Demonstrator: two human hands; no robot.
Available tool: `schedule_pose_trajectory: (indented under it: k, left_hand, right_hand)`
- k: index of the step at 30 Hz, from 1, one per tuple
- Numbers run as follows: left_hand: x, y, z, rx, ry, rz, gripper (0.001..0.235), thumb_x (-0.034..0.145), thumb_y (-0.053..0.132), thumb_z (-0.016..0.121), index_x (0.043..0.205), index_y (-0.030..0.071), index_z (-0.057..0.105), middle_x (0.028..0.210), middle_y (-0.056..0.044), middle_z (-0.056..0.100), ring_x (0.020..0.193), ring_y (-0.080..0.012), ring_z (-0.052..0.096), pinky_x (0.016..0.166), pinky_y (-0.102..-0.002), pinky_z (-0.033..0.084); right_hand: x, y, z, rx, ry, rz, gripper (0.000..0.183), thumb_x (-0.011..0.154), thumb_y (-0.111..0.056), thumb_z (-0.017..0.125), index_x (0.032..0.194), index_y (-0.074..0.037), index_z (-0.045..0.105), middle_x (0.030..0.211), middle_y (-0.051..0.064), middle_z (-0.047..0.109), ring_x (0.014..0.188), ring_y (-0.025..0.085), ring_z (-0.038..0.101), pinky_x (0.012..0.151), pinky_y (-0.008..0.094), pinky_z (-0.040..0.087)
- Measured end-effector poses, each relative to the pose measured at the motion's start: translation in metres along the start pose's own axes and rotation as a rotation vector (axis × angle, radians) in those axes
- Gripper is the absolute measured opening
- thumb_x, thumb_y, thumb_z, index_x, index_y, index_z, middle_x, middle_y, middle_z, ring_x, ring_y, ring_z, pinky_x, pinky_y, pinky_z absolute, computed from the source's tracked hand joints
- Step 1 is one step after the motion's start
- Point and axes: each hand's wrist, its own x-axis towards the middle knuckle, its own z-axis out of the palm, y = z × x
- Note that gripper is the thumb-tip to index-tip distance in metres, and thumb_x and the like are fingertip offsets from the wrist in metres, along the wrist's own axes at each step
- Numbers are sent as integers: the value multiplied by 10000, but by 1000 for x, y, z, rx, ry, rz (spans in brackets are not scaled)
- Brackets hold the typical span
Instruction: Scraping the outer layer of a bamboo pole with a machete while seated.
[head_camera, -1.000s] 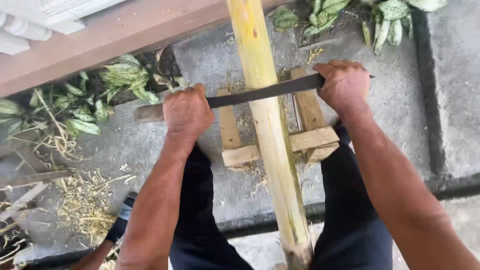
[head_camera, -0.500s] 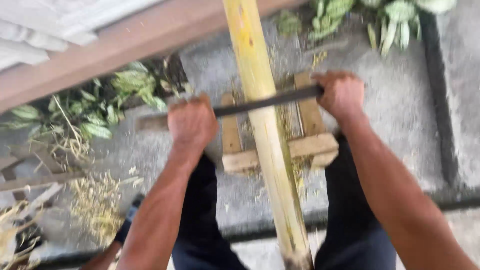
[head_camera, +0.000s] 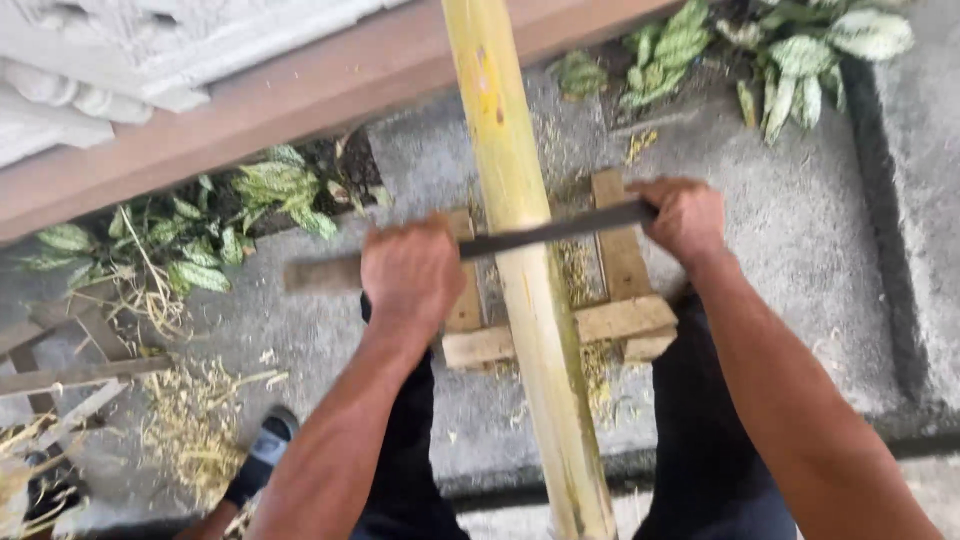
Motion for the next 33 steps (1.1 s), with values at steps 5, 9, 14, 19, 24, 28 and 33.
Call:
schedule_pose_trajectory:
  k: [5, 9, 14, 19, 24, 28, 33]
  left_hand:
    - [-3, -4, 1, -23, -117, -4, 142, 811, 149, 731, 718, 70, 660, 566, -102, 639, 479, -208, 629, 505, -422, 506]
    - [-5, -14, 13, -81, 247, 35, 136, 596, 145, 726, 702, 96, 657, 587, -115, 657, 511, -291, 651, 566, -455, 521]
    - [-31, -22, 43, -165, 20, -84, 93, 816, 119, 701, 740, 87, 659, 650, -128, 684, 558, -284, 675, 574, -462, 527]
    - [-19, -24, 48, -218, 107, -63, 112, 739, 174, 726, 753, 78, 668, 675, -143, 698, 587, -309, 687, 574, -472, 541]
    - [-27, -22, 48, -283, -56, -119, 142, 915, 173, 671, 823, 65, 666, 701, -127, 701, 597, -274, 698, 606, -470, 543]
    - [-15, -31, 64, -204, 186, -16, 196, 721, 156, 727, 898, 73, 709, 669, -149, 694, 595, -288, 702, 604, -451, 545]
    - [-10, -32, 60, -302, 337, -4, 228, 615, 211, 764, 786, 85, 680, 654, -137, 681, 587, -330, 683, 558, -485, 516]
  right_hand:
    - [13, -5, 4, 15, -54, 70, 248, 990, -262, 721, 1216, -358, 753, 931, -37, 755, 651, 120, 709, 572, 292, 561]
    - [19, -17, -37, -131, -165, 50, 230, 992, -238, 730, 1166, -380, 778, 869, -35, 735, 678, 127, 695, 591, 308, 575]
    - [12, -14, -61, -85, 82, -91, 292, 838, -190, 764, 1108, -299, 789, 927, -44, 750, 857, 147, 725, 827, 324, 590]
    - [8, -16, -73, -180, 73, -93, 320, 822, -158, 735, 1065, -349, 817, 885, -55, 752, 797, 147, 722, 781, 330, 586]
    - [10, -18, -83, -218, -15, -42, 351, 849, -176, 742, 1172, -296, 814, 844, 1, 731, 669, 181, 677, 584, 351, 533]
    - [13, -12, -65, -111, -66, 66, 240, 1064, -133, 643, 1101, -304, 807, 752, 11, 702, 600, 148, 666, 618, 337, 498]
    - [1, -18, -79, -152, 219, -195, 286, 825, -126, 740, 1082, -237, 800, 879, 37, 732, 769, 214, 691, 722, 372, 555]
